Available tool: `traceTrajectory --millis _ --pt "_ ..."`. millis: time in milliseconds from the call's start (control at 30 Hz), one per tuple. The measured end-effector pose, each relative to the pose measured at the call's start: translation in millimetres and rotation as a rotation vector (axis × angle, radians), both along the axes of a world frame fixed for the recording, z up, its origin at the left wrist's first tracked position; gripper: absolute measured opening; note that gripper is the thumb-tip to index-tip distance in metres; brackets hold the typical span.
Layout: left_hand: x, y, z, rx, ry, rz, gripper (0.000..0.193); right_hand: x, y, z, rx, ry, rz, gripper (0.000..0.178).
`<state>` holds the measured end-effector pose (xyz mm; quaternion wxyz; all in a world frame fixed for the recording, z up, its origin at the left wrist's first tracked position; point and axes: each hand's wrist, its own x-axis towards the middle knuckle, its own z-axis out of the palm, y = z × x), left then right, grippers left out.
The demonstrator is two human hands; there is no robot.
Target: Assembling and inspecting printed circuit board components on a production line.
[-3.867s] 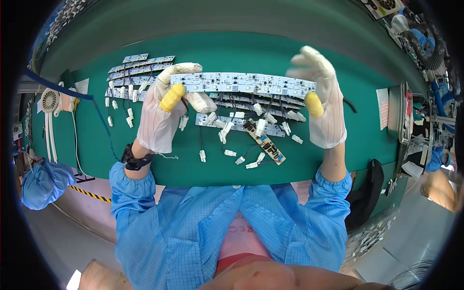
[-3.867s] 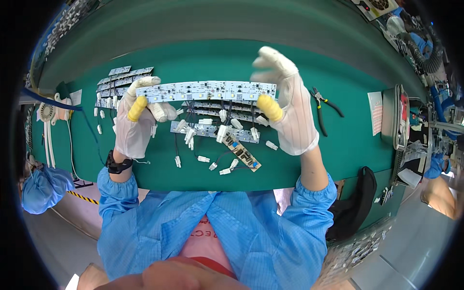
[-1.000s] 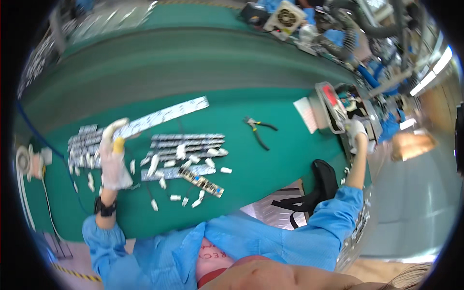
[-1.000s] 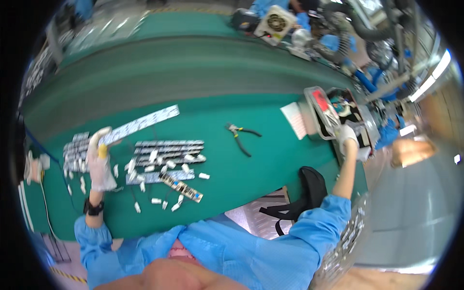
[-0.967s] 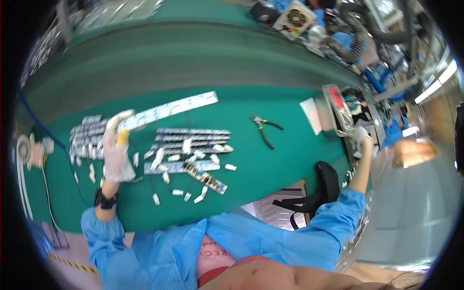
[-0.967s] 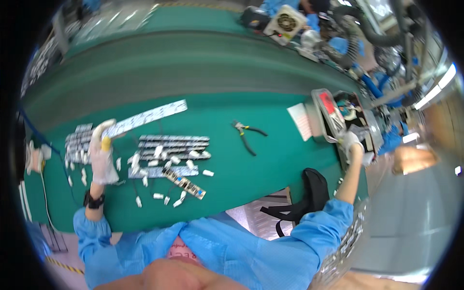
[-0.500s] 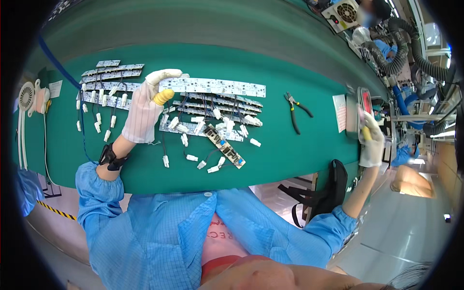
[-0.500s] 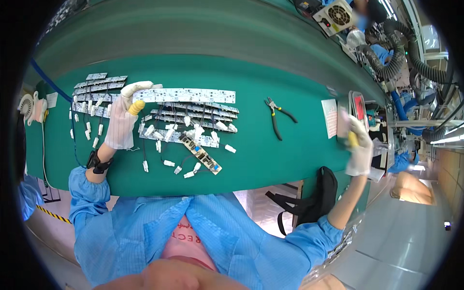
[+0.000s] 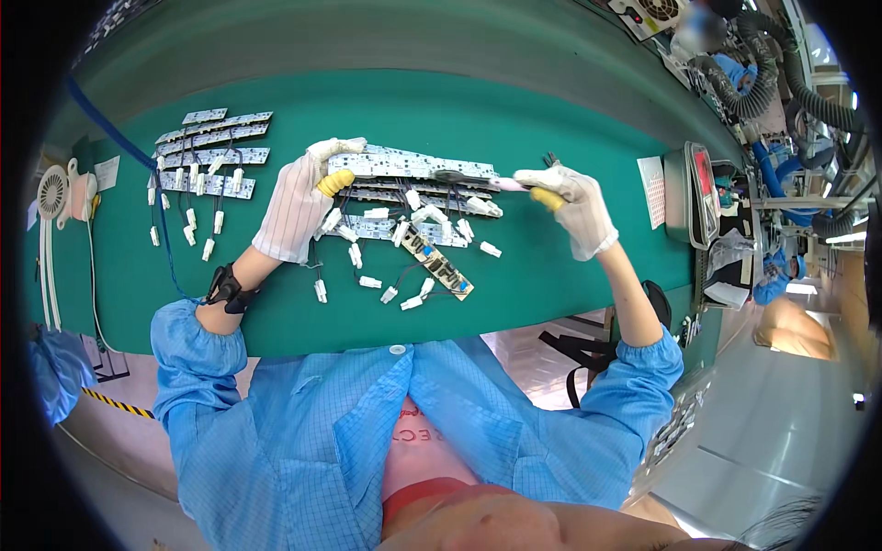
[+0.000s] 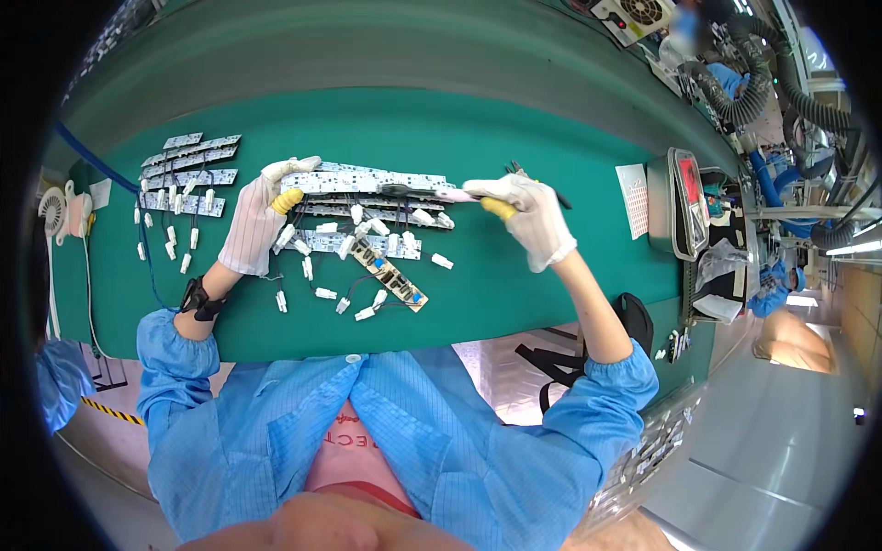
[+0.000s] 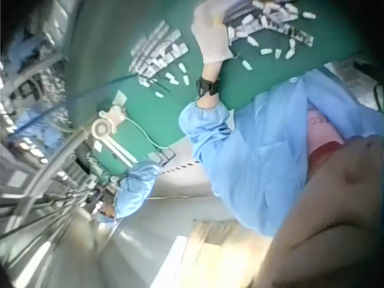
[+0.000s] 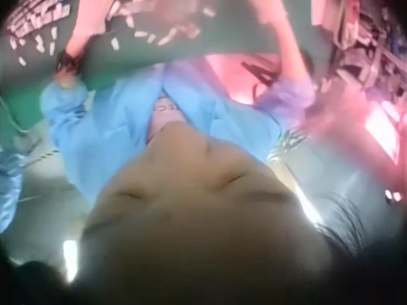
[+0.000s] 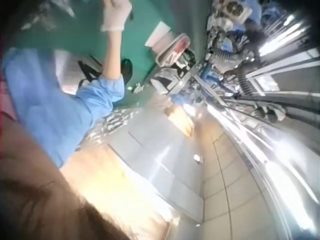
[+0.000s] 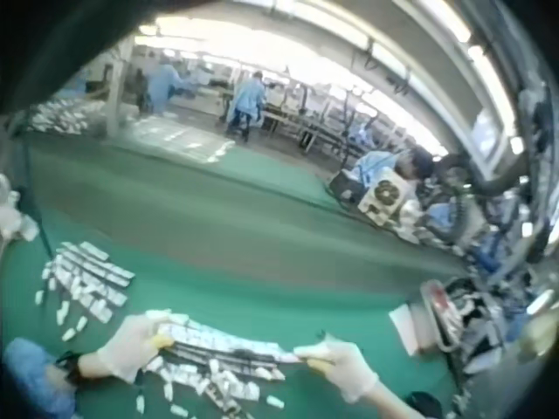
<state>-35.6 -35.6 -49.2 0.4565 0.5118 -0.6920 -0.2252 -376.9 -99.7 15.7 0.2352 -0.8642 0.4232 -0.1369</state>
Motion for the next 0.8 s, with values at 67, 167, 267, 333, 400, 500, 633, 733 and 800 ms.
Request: traceTrajectory --millis 67,167,267,333,400,500,633,733,800 --pt "-1.4 -1.5 -0.3 0.034 0.043 -0.023 0.026 -11.0 -3.9 -2.3 0.009 -0.042 -0.027 0.022" --pt "0.3 -1.8 -4.3 -0.002 0.064 -0.042 0.026 8.8 1.7 -5.4 -0.009 -0.069 0.007 0.022" --pt "2.1 -0.2 -5.5 -0.029 0.028 -0.034 0.026 14.6 0.1 -2.8 -0.014 0.039 -0.001 0.023" --pt "2.2 -1.8 -4.8 0.025 0.051 -0.045 0.026 0.5 -6.7 -5.2 -0.011 -0.06 0.018 0.025" --pt "1.9 -2.7 -6.1 0.089 0.068 -0.051 0.026 -3.8 -6.8 -4.8 0.015 -0.046 0.0 0.024" --pt "1.1 -2.7 -2.4 -0.007 0.019 -0.041 0.027 8.8 -4.0 -4.7 0.035 -0.069 -0.007 0.024" --pt "2.1 -2.5 -4.9 0.014 0.063 -0.065 0.027 4.0 -11.9 -5.9 -0.006 0.058 0.029 0.029" --pt "6.9 -2.4 -11.8 0.076 -0.021 -0.043 0.028 -10.4 -13.6 -7.9 -0.002 -0.024 0.009 0.027" --pt "1.2 -3.1 -11.9 0.033 0.03 -0.044 0.028 -0.8 -13.5 -8.5 -0.028 0.006 0.025 0.028"
